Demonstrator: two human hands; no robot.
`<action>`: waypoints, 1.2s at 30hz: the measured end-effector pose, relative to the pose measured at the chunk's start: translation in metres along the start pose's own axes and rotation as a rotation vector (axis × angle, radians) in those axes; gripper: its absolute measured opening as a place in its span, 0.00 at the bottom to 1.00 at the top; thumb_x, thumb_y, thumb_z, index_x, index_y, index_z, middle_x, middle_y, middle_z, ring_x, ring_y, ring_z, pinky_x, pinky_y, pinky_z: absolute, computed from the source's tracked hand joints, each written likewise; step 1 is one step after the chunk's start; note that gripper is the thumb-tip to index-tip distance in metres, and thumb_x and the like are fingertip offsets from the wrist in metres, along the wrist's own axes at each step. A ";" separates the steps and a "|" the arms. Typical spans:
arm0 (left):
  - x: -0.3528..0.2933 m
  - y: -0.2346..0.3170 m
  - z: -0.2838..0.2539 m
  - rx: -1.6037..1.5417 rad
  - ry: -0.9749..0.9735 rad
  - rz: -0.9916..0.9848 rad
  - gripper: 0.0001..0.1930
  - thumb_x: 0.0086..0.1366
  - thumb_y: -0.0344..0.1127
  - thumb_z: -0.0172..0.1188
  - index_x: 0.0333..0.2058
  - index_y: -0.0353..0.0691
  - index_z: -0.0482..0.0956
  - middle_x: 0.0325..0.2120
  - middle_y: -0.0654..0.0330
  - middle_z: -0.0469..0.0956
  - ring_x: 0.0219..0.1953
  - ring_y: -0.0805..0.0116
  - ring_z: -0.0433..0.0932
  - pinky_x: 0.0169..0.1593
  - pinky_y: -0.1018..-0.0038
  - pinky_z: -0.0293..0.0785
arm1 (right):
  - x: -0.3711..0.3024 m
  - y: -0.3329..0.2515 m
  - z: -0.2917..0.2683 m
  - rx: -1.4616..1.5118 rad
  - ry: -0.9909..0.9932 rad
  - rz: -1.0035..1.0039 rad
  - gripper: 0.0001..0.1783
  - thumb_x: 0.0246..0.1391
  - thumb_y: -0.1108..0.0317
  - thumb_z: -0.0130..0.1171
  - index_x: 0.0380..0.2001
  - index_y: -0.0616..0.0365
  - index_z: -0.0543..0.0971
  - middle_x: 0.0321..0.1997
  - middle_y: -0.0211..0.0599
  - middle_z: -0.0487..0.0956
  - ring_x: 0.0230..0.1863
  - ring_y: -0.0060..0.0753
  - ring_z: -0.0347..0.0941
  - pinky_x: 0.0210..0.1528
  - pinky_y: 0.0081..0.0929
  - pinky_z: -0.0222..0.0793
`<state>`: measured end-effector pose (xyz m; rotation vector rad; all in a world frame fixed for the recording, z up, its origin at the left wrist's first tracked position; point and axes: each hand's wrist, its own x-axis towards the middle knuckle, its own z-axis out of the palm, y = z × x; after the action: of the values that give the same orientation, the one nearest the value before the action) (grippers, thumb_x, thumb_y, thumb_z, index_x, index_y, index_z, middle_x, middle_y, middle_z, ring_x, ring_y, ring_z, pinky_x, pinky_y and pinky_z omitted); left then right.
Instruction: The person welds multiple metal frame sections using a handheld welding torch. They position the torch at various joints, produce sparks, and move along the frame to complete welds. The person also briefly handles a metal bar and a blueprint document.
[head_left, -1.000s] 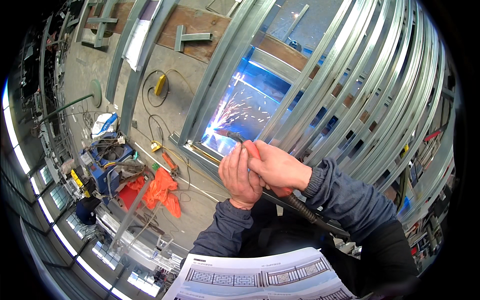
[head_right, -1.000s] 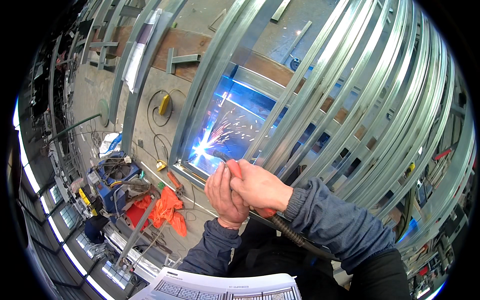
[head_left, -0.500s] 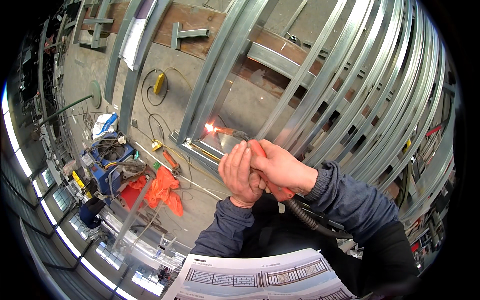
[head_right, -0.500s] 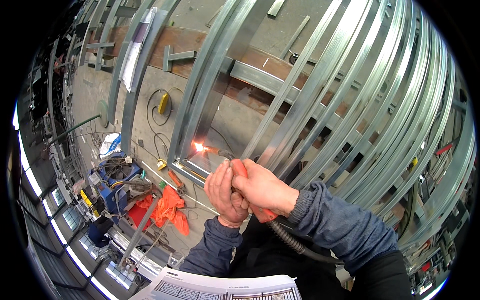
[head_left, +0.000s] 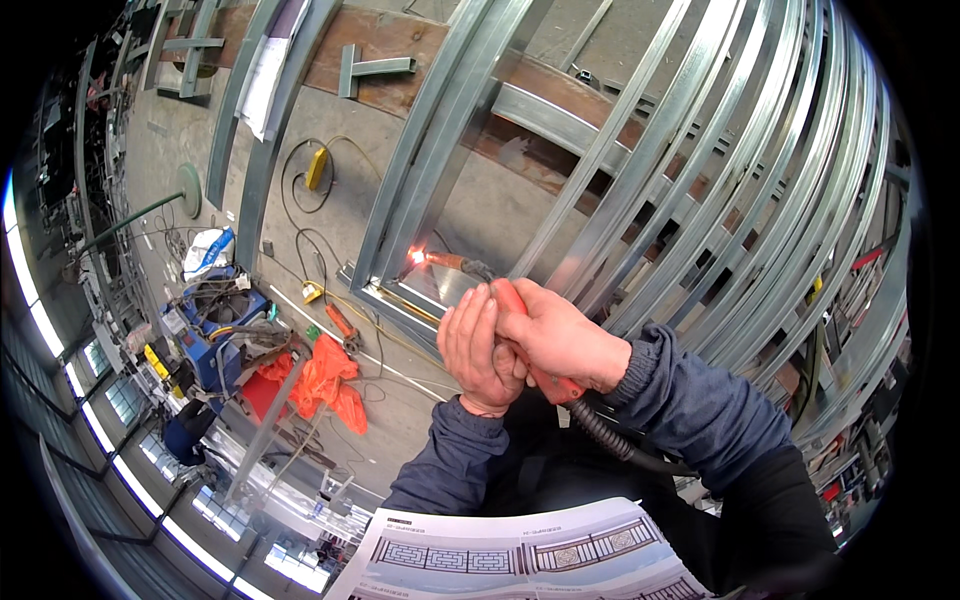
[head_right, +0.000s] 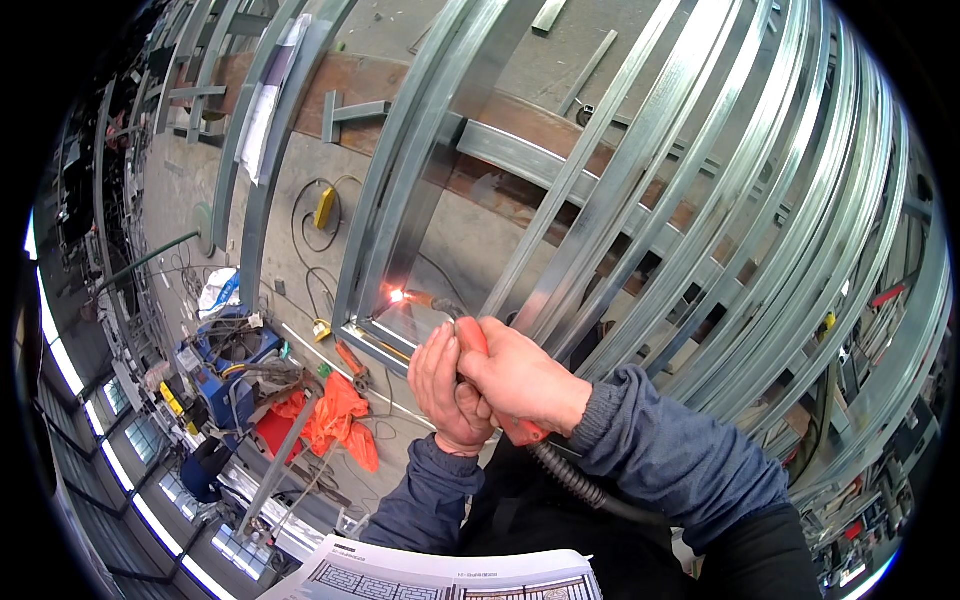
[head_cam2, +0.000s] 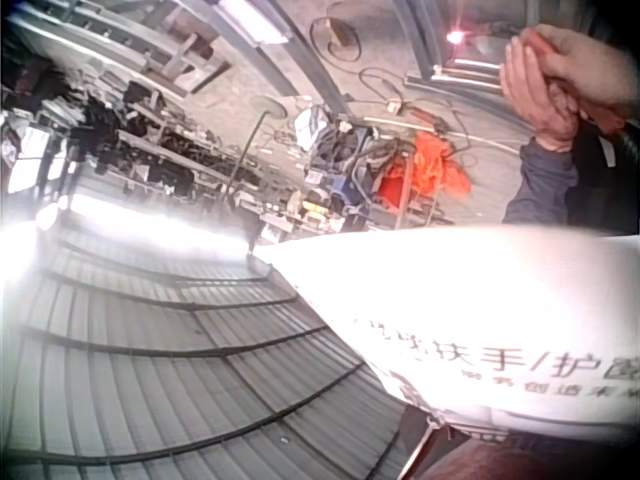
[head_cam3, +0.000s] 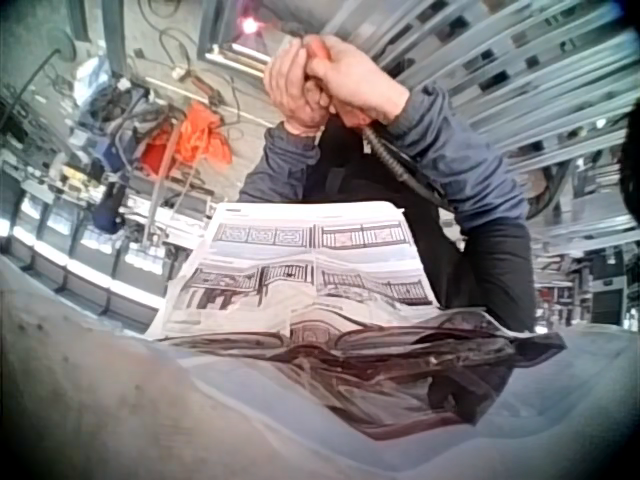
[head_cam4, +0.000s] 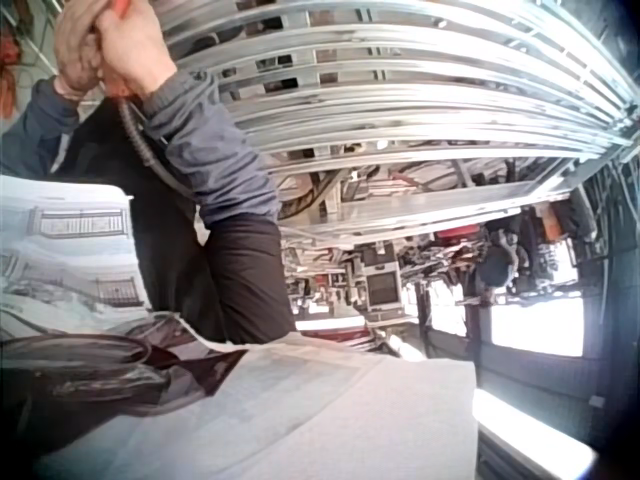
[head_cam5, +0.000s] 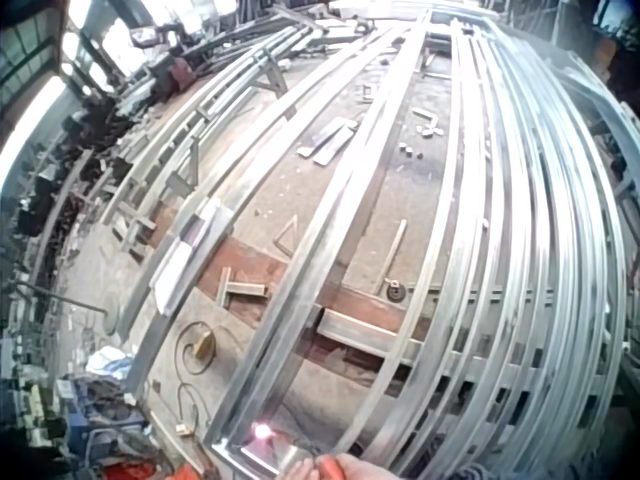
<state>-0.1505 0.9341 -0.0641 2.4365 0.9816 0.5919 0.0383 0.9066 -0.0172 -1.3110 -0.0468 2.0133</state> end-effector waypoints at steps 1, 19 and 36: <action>0.000 0.000 -0.001 -0.001 -0.002 0.004 0.26 0.84 0.47 0.44 0.62 0.34 0.82 0.62 0.47 0.85 0.66 0.46 0.83 0.73 0.50 0.68 | 0.001 0.002 0.000 0.021 0.000 0.004 0.21 0.75 0.65 0.52 0.60 0.73 0.71 0.34 0.39 0.83 0.27 0.25 0.82 0.31 0.28 0.81; 0.000 -0.001 -0.001 -0.009 -0.011 -0.017 0.27 0.86 0.48 0.41 0.64 0.32 0.78 0.63 0.45 0.83 0.67 0.43 0.81 0.73 0.48 0.69 | 0.012 0.000 -0.001 0.045 -0.013 -0.005 0.18 0.73 0.67 0.53 0.57 0.70 0.72 0.36 0.39 0.83 0.28 0.27 0.82 0.30 0.30 0.81; -0.001 -0.002 -0.001 -0.005 -0.016 -0.010 0.29 0.86 0.54 0.45 0.65 0.33 0.78 0.62 0.46 0.84 0.66 0.42 0.82 0.73 0.47 0.70 | 0.020 0.016 0.000 0.088 0.013 -0.064 0.18 0.72 0.66 0.54 0.57 0.70 0.72 0.35 0.35 0.80 0.29 0.25 0.80 0.30 0.27 0.78</action>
<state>-0.1533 0.9351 -0.0646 2.4263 0.9842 0.5699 0.0250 0.9065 -0.0397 -1.2511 0.0060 1.9313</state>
